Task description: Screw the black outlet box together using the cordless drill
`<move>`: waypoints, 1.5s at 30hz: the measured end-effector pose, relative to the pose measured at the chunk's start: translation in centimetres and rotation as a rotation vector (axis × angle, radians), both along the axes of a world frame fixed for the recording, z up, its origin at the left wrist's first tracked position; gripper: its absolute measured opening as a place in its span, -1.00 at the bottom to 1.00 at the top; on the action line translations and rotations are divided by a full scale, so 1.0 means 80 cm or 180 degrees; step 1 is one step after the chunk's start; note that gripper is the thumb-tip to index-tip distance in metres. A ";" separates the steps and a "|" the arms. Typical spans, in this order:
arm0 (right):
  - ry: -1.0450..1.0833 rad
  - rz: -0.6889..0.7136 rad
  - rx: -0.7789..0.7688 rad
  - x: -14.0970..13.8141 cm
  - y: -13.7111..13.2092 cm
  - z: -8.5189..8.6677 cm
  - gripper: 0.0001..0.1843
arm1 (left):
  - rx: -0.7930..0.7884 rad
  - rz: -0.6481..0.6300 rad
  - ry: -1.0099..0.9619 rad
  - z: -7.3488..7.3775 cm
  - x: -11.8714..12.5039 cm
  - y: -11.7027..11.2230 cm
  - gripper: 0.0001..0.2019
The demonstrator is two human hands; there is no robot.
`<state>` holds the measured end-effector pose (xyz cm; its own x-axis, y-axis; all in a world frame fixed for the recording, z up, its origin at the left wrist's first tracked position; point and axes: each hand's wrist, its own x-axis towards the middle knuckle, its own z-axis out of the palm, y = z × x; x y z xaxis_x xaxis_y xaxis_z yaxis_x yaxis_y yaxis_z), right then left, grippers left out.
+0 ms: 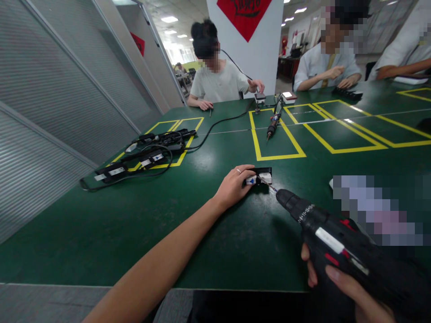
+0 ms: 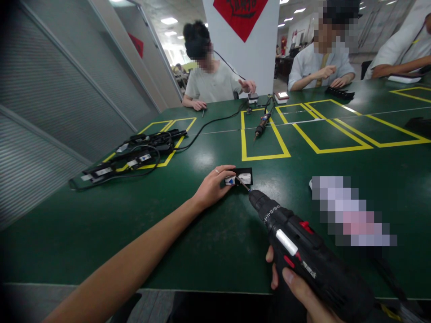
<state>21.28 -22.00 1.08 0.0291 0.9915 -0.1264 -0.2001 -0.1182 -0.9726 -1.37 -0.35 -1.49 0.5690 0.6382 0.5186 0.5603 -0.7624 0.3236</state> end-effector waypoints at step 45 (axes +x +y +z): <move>-0.0237 0.0191 0.0179 0.011 -0.001 -0.009 -0.83 | -0.0184 0.0168 -0.0073 -0.003 0.001 -0.002 -0.77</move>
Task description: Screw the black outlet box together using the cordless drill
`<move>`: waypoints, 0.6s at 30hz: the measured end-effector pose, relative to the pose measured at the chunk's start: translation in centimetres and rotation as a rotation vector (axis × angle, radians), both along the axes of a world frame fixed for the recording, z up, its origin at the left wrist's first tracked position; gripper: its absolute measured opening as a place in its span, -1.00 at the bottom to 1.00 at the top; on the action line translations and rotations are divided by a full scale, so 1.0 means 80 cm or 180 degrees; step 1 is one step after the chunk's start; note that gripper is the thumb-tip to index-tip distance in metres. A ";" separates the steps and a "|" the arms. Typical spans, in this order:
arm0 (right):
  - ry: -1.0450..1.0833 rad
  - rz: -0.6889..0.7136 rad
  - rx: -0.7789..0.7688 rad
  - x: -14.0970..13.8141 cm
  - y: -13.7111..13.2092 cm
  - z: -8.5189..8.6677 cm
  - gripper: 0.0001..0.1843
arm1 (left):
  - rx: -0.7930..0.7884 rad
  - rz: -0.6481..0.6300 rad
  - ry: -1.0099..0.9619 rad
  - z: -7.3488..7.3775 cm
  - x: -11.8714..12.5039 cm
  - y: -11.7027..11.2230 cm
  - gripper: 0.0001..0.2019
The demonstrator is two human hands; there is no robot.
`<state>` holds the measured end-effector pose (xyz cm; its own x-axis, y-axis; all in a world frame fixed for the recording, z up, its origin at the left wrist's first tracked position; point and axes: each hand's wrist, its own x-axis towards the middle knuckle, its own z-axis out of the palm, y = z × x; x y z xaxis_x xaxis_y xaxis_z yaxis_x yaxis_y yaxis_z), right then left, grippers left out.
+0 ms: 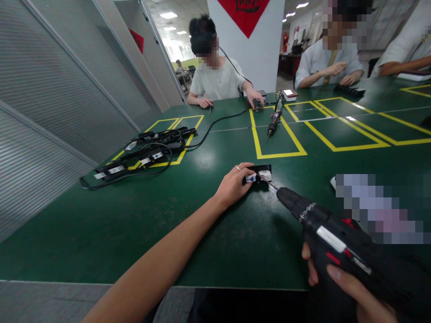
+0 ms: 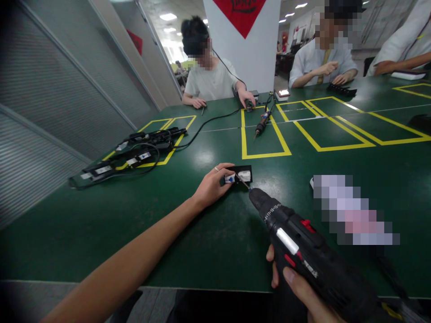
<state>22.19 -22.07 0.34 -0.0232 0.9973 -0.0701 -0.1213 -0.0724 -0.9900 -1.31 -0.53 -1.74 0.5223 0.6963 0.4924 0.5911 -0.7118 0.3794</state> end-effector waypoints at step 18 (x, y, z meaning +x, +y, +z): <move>0.0066 -0.0017 0.0074 0.001 0.000 -0.002 -0.83 | -0.0063 -0.0033 0.0004 0.004 0.000 -0.002 -0.76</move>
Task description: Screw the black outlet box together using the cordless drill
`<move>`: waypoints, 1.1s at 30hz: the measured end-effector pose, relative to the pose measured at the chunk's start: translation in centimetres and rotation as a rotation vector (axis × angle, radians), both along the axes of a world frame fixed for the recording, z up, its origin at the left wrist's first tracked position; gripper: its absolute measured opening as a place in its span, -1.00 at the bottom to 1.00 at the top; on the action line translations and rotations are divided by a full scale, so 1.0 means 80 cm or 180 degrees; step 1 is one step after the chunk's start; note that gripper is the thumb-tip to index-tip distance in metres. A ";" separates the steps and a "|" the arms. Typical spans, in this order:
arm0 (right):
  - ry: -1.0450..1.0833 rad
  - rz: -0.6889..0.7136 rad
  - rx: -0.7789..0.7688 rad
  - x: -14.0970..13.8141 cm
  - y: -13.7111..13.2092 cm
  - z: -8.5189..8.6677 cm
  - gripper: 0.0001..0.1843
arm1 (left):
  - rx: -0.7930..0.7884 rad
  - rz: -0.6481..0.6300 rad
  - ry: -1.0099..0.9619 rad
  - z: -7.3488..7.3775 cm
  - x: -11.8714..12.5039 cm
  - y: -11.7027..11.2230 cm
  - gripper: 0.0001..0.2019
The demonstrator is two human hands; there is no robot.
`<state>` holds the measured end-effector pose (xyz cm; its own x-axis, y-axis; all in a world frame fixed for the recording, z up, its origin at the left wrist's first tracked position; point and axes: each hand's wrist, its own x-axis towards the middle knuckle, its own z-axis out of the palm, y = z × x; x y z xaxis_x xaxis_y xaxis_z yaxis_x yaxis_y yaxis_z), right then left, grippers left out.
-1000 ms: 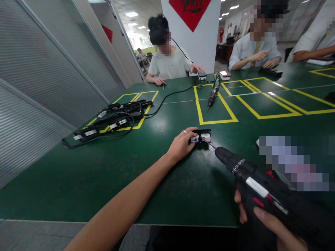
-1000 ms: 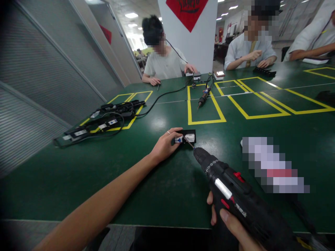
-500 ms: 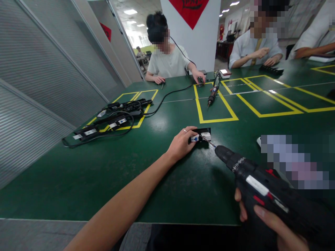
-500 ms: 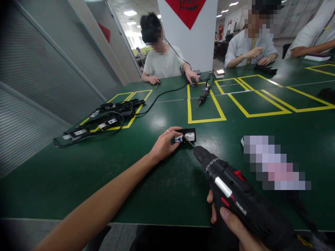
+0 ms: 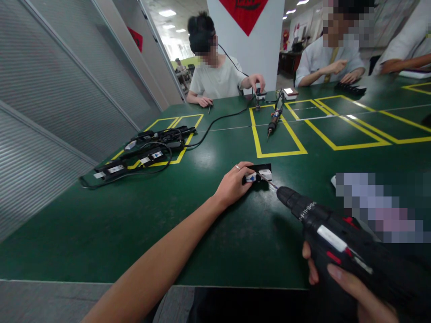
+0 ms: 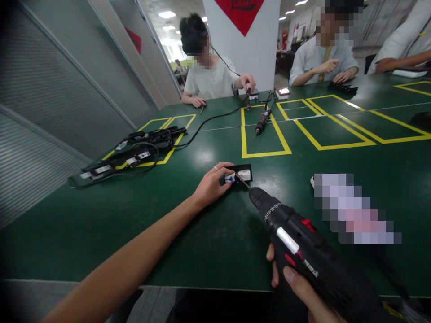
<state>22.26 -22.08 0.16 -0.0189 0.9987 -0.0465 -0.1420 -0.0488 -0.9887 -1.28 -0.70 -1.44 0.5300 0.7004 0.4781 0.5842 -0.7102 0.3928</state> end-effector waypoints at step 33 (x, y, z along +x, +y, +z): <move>-0.0141 -0.0230 -0.0243 -0.012 0.001 0.019 -0.79 | -0.0103 0.0048 -0.0012 0.001 0.001 -0.001 -0.74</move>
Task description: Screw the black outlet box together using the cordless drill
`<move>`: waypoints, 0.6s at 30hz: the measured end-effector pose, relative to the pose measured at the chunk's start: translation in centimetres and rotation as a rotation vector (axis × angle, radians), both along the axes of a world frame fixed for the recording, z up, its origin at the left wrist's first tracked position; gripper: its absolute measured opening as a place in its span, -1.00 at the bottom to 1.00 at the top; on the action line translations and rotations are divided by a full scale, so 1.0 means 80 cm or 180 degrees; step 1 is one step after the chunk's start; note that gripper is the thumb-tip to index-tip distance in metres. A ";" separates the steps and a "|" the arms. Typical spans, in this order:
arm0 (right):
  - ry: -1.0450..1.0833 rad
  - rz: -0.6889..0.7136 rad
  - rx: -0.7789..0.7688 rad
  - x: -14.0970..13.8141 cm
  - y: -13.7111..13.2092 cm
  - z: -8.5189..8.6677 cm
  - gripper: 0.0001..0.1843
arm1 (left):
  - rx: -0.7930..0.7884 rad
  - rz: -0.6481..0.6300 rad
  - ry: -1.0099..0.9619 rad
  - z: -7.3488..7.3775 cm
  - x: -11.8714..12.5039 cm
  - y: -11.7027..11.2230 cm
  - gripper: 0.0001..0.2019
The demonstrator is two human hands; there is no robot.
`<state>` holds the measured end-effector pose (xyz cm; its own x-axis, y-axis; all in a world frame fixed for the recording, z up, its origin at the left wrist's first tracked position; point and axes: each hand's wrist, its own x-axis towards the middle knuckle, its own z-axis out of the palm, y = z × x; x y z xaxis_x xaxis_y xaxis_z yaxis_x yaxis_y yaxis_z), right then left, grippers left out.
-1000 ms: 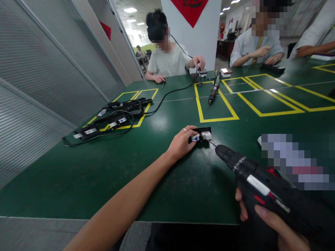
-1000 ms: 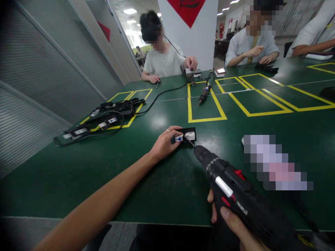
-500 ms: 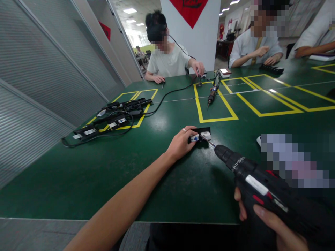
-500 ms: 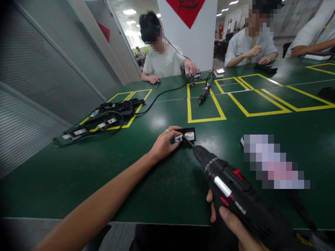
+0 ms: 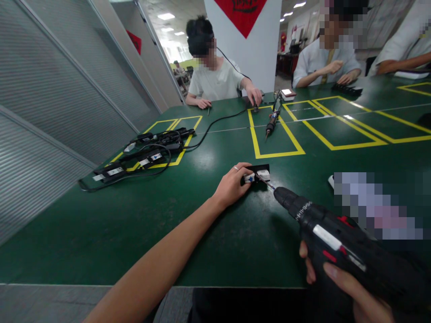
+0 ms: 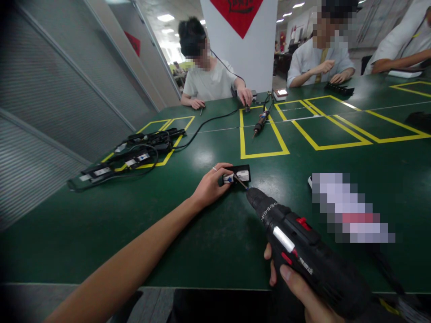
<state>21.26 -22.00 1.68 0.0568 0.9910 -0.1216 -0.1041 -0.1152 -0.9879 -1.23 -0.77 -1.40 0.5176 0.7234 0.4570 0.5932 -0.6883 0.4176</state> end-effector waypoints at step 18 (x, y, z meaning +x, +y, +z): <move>0.0165 0.0071 0.0177 0.004 -0.002 -0.012 -0.84 | -0.0012 0.0081 0.0043 0.004 0.000 -0.004 -0.77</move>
<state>21.60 -22.12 0.68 0.0297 0.9972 -0.0685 -0.1532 -0.0631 -0.9862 -1.21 -1.06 -1.09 0.5051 0.7381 0.4473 0.6160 -0.6714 0.4120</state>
